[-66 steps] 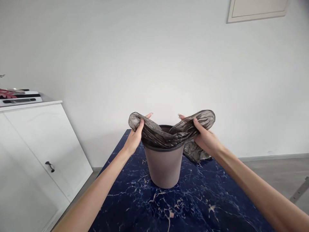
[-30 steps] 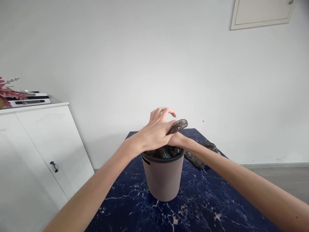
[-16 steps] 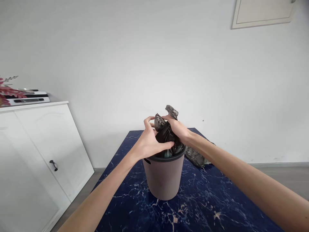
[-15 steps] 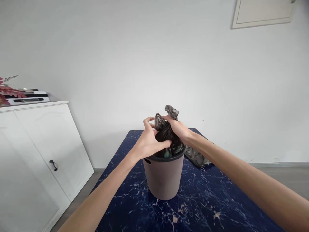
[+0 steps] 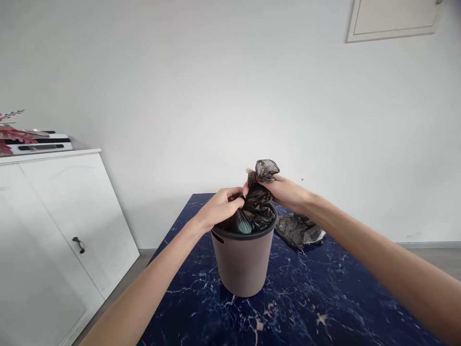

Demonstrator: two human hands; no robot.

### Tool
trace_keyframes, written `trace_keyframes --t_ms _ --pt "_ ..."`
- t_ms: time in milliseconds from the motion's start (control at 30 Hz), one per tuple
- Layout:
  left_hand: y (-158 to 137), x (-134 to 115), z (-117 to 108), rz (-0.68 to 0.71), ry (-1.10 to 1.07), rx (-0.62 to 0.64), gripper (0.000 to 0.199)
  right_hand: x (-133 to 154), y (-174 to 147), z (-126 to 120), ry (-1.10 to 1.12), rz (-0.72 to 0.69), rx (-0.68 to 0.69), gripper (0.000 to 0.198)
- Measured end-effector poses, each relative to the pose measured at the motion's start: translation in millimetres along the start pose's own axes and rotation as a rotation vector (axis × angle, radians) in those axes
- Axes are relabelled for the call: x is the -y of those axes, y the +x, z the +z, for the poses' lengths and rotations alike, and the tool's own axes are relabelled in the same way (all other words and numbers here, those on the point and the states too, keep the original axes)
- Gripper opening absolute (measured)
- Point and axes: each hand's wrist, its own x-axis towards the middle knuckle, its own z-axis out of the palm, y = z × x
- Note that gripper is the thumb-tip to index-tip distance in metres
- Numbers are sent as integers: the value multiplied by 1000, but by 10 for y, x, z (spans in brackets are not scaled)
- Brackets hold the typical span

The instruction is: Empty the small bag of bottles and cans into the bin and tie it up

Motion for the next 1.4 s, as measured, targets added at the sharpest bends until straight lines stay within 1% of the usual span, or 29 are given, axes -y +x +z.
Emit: trace_keyframes --t_ms 33,67,133,200,233,300,400,467,567,633,700,800,867,933,967,1033,1067,1133,1167,1200,1300,1400 --pt "-2 -22 -3 -14 -35 31 1 1 -4 -3 -4 -8 -18 46" --pt "-6 -47 -2 -33 -66 59 4 -2 -7 -4 -13 -12 -38 44" --pt "-15 -94 16 -74 -71 87 17 -12 -10 -1 -32 -9 -68 39" --pt "-20 -119 50 -105 -2 63 31 -26 -14 5 -41 6 -72 38" --pt "-19 -118 68 -109 32 49 34 -33 -17 7 -39 13 -66 40" --pt "-7 -92 89 -88 55 26 31 -42 -28 1 -26 22 -50 45" --pt "26 -22 70 -22 29 17 18 -35 -58 -43 4 25 -18 50" --pt "47 16 43 -11 24 9 13 -17 -89 -92 -1 8 36 54" --pt "68 43 28 -48 3 8 19 23 -149 -157 -115 -38 146 57" --pt "75 49 40 -61 -22 -19 20 55 -186 -183 -190 -50 204 56" --pt "82 56 53 -69 -66 -27 20 92 -215 -195 -225 -46 231 57" --pt "94 76 52 -105 -154 25 19 141 -237 -210 -287 -50 254 57" --pt "103 88 37 -124 -175 39 18 153 -239 -220 -353 -82 282 51" --pt "109 92 18 -123 -166 21 18 141 -238 -223 -414 -115 298 44" --pt "111 90 9 -119 -159 8 17 127 -237 -220 -445 -132 281 39" --pt "109 79 -6 -111 -136 -19 15 87 -235 -206 -499 -148 204 28" --pt "105 70 -10 -107 -122 -32 15 64 -234 -195 -522 -148 152 27" --pt "94 48 -11 -96 -86 -55 15 15 -229 -170 -583 -146 44 41" --pt "86 36 -8 -88 -67 -65 15 -11 -224 -155 -625 -149 -5 44" --pt "76 24 -3 -80 -48 -74 15 -39 -217 -140 -672 -161 -52 42" --pt "37 -19 20 -59 14 -76 12 -144 -187 -84 -752 -272 -191 25" --pt "-12 -65 45 14 109 -21 9 -278 -153 -18 -739 -462 -349 21"
